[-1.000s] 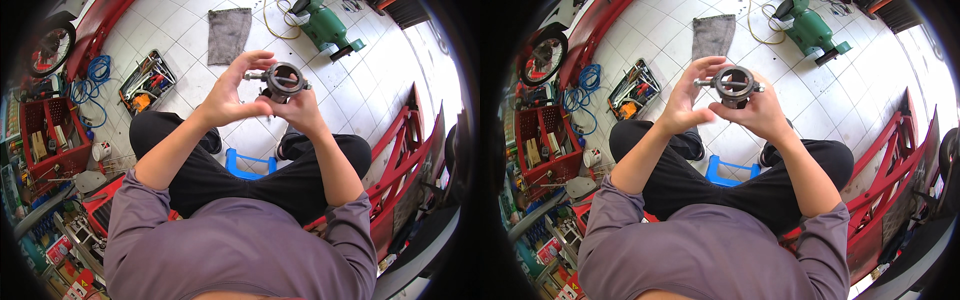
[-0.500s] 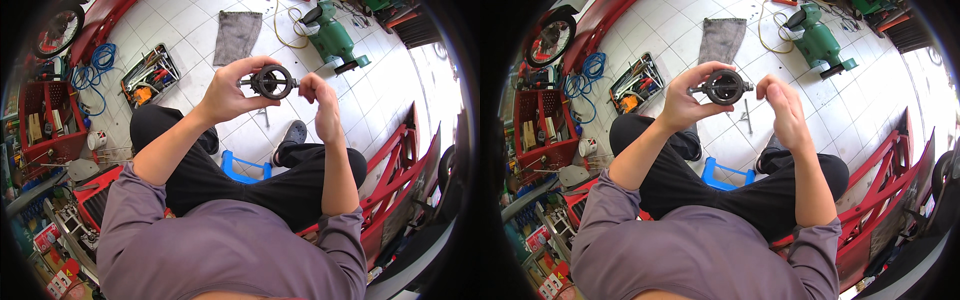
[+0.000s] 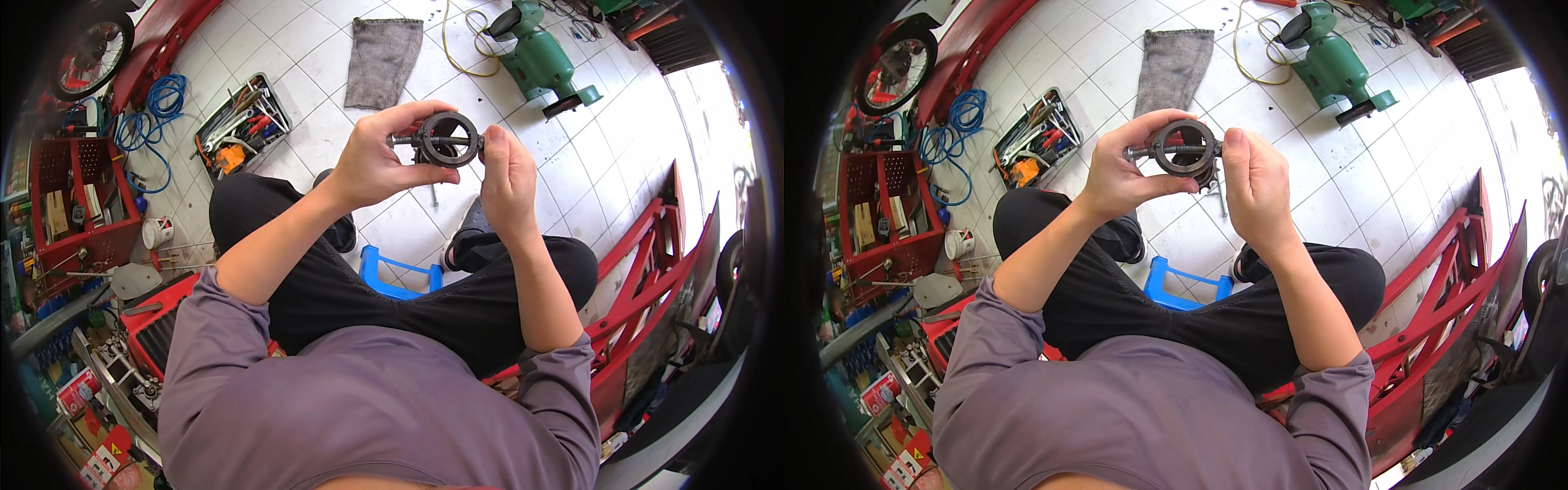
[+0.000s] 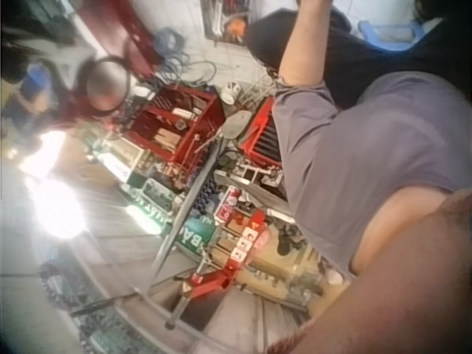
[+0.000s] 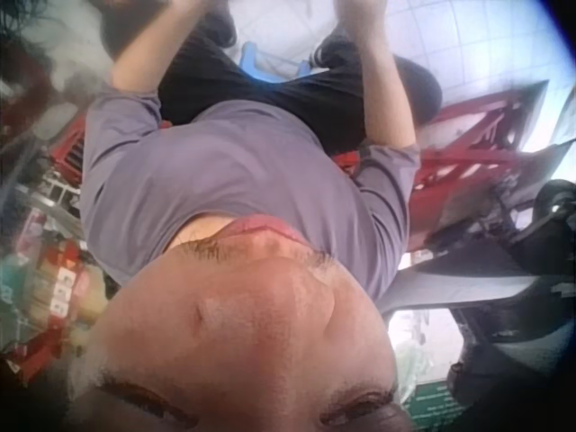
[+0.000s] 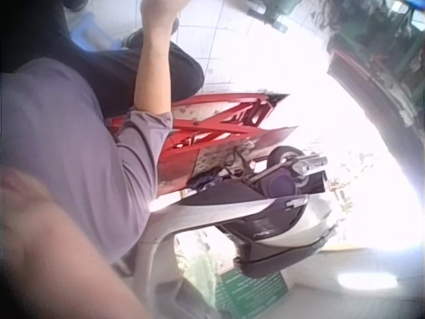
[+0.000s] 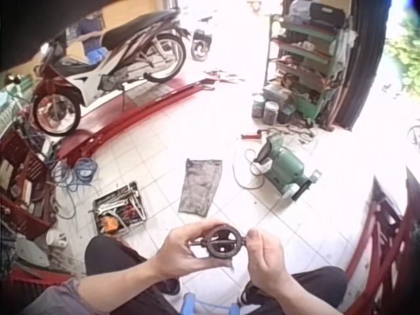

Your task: The person assembles clutch components, inserting small springs and pins into a metal clutch hub and checking their fit by hand.

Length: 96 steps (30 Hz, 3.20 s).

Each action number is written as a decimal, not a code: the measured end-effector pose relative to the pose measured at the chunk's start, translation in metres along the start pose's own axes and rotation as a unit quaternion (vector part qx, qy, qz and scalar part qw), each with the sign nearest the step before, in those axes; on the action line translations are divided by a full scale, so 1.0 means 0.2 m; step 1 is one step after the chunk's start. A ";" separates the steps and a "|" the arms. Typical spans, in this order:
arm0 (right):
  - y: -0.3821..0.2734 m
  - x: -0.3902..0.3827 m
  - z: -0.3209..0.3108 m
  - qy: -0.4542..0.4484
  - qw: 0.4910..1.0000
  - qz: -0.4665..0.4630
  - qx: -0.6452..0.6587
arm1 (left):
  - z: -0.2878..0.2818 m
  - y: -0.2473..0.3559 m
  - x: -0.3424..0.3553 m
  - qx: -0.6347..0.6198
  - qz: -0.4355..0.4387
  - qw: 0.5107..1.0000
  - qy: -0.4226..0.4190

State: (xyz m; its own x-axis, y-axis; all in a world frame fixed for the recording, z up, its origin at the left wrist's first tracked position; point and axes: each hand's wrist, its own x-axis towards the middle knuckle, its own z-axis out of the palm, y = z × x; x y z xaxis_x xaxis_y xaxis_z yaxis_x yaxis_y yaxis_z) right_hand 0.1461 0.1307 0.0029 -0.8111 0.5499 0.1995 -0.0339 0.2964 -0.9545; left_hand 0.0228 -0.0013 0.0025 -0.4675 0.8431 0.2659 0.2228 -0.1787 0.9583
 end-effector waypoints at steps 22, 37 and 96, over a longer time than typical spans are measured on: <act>-0.05 0.05 -0.08 -0.095 0.995 0.029 0.006 | 0.00 -0.02 0.01 0.047 0.046 0.997 0.040; -0.07 0.04 -0.11 -0.133 0.982 0.092 0.097 | -0.02 -0.03 0.00 0.043 0.043 0.996 0.069; 0.01 0.03 -0.09 -0.088 0.985 0.127 0.082 | 0.00 0.03 -0.02 0.096 0.053 0.994 -0.013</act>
State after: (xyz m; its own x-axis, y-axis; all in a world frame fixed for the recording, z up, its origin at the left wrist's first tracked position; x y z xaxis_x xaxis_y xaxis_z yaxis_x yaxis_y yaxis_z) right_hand 0.1519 0.1473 0.0062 -0.8941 0.4411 -0.0774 0.1000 0.0283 -0.9946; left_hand 0.0262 -0.0057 0.0080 -0.4117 0.8374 0.3594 0.4295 -0.1695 0.8870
